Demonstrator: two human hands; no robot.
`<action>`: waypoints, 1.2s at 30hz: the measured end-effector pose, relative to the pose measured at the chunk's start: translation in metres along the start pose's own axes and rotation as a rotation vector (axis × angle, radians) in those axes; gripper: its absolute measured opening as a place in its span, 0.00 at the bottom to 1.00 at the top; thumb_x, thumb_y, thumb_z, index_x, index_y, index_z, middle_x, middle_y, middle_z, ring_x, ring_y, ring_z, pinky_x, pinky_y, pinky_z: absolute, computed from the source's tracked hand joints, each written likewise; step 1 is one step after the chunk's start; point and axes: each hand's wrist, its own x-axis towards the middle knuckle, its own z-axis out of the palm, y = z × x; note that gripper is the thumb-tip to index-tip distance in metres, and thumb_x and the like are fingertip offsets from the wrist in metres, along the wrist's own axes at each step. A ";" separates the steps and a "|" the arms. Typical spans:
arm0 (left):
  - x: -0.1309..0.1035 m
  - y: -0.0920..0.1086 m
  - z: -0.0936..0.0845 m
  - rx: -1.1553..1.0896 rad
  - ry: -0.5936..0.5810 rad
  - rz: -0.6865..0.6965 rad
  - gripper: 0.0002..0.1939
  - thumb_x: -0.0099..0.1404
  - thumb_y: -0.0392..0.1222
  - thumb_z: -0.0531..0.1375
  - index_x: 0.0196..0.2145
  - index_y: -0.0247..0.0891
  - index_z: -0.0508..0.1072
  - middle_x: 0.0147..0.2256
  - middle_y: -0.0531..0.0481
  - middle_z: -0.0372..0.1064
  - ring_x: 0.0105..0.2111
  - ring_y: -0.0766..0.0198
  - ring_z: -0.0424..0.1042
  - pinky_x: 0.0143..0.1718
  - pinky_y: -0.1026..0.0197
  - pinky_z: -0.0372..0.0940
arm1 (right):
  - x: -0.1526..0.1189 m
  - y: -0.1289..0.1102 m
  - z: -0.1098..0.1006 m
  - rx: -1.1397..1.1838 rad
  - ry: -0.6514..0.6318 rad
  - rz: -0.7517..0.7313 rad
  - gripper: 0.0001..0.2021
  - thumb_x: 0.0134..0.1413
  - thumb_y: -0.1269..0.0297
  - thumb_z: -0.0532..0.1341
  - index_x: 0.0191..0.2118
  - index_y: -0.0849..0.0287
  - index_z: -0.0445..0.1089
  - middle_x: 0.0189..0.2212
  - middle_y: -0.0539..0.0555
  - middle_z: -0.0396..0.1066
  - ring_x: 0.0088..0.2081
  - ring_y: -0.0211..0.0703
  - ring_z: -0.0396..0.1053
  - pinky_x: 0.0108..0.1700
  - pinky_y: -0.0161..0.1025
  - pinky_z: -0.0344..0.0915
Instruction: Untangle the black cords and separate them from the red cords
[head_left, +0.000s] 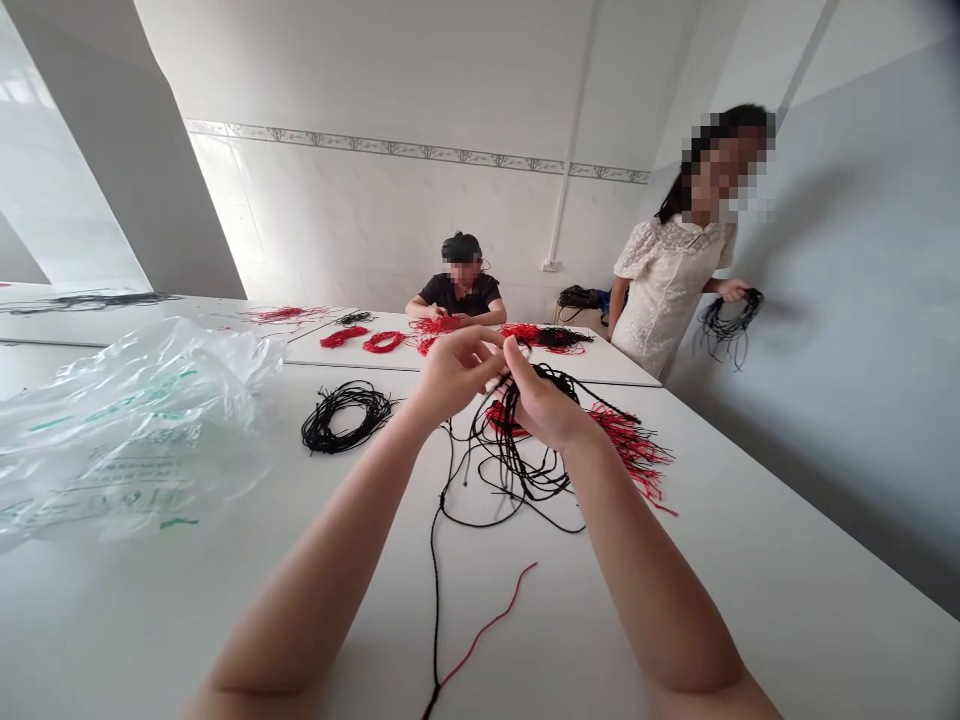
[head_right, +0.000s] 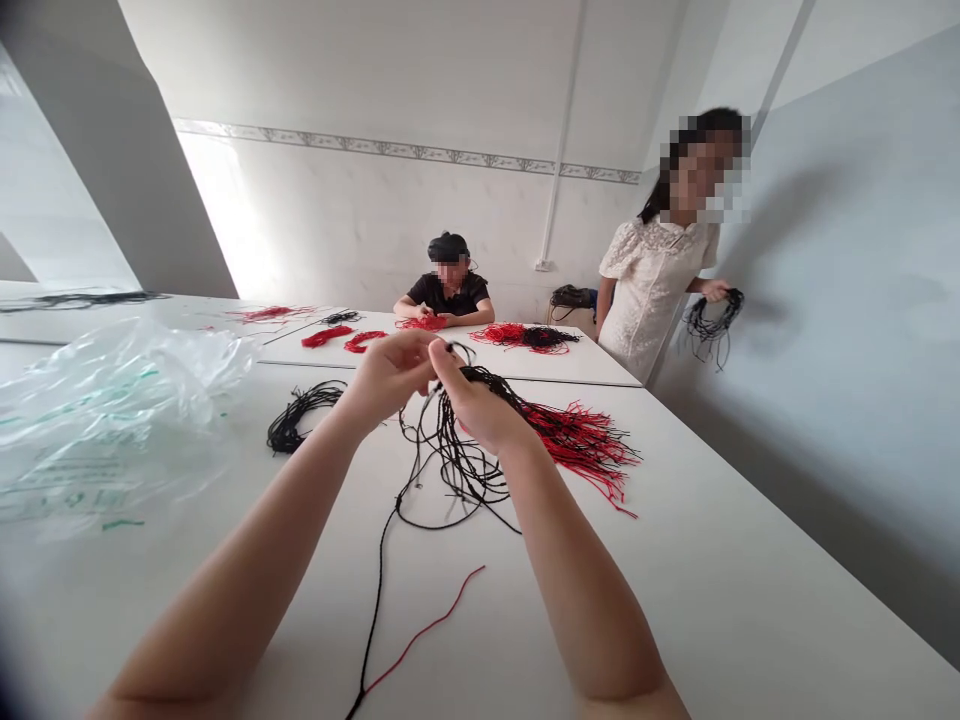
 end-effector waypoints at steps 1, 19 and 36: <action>-0.002 0.003 0.002 -0.004 -0.093 0.037 0.07 0.62 0.42 0.58 0.37 0.37 0.72 0.25 0.53 0.66 0.23 0.70 0.65 0.24 0.66 0.61 | 0.001 -0.001 0.002 0.033 0.043 -0.033 0.26 0.57 0.39 0.54 0.54 0.49 0.66 0.51 0.53 0.67 0.60 0.51 0.56 0.55 0.50 0.61; -0.006 -0.116 0.016 0.835 -1.015 -0.812 0.19 0.23 0.50 0.74 0.11 0.39 0.71 0.11 0.50 0.64 0.18 0.58 0.68 0.28 0.55 0.66 | -0.040 -0.081 -0.046 0.297 0.643 -0.598 0.15 0.59 0.58 0.53 0.24 0.56 0.68 0.24 0.50 0.66 0.29 0.38 0.69 0.31 0.35 0.65; 0.012 -0.025 -0.032 0.229 -0.342 -0.341 0.18 0.60 0.57 0.58 0.24 0.39 0.67 0.22 0.52 0.62 0.20 0.69 0.57 0.22 0.64 0.53 | -0.002 -0.015 -0.016 -0.688 -0.159 0.076 0.18 0.45 0.41 0.65 0.30 0.51 0.71 0.29 0.50 0.69 0.34 0.45 0.65 0.39 0.42 0.61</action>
